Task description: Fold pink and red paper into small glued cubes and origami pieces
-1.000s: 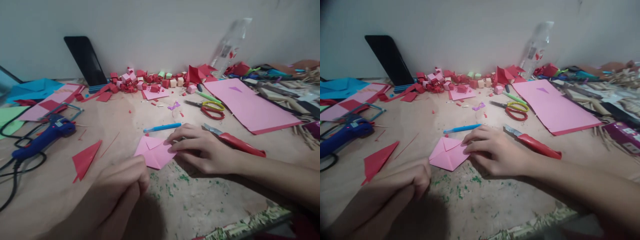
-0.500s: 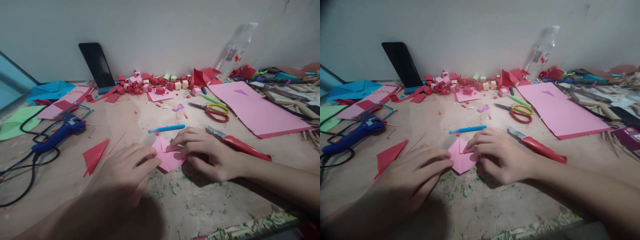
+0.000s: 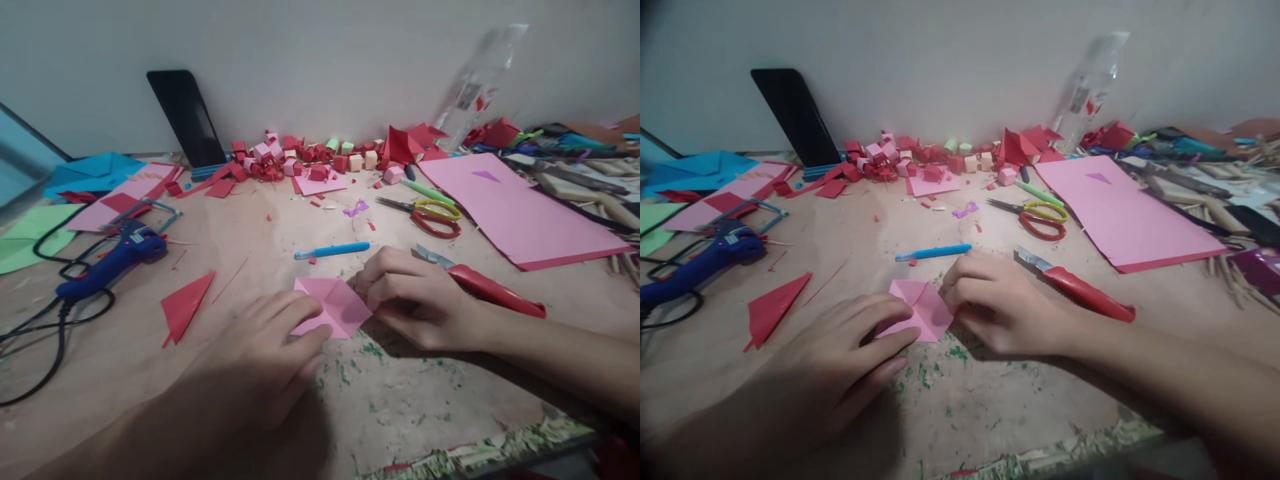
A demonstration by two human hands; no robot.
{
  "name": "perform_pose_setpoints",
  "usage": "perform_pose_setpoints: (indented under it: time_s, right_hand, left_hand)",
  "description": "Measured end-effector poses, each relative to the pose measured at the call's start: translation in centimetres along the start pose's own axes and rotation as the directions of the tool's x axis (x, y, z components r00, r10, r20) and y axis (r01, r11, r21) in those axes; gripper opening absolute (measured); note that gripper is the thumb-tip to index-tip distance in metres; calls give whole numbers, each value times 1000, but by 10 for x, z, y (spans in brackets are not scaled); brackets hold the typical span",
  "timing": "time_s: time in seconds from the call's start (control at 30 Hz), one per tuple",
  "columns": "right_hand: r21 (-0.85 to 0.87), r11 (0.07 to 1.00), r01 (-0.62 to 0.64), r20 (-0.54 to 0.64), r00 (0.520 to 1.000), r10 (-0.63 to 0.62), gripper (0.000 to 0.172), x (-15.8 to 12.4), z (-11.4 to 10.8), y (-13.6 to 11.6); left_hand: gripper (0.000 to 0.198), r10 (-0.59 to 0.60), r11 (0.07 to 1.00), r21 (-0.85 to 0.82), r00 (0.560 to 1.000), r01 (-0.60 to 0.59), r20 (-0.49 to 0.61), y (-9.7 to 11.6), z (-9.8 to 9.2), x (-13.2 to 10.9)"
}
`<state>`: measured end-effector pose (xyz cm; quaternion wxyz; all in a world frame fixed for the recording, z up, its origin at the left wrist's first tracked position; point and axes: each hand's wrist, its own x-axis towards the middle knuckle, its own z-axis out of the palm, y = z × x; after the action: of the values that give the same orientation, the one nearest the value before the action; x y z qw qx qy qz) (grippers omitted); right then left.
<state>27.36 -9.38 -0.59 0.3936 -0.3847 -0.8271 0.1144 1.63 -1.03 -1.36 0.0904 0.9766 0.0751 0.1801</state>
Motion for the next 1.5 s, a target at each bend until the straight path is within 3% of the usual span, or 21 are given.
perform_pose_setpoints:
  time_s: [0.27,0.47,0.67,0.83,1.13,1.33,1.5]
  right_hand:
    - [1,1000,18,58,998,-18,15,3,-4,-2]
    - [-67,998,-8,76,997,14,29,2,0,-2]
    - [-80,984,-159,-10,987,159,28,-1,0,5]
    - [-148,945,-292,-16,956,293,33,-3,0,12]
    - [-15,961,-275,35,961,276,34,-3,-2,3]
    - [-202,939,-277,-26,960,278,33,-2,-3,10]
    - [-181,947,-266,-15,963,268,33,-2,0,11]
  left_hand:
    - [27,-25,999,-35,997,27,69,-3,-2,1]
    - [24,11,1000,12,999,-11,44,-3,-5,1]
    - [26,1,999,52,999,-3,45,-4,-6,0]
    - [28,-52,995,89,998,50,20,-6,-3,1]
    - [27,-46,993,111,999,45,9,-6,0,-2]
    - [28,-76,993,96,997,73,28,-5,-2,-1]
    - [28,-66,994,90,997,63,29,-4,-6,2]
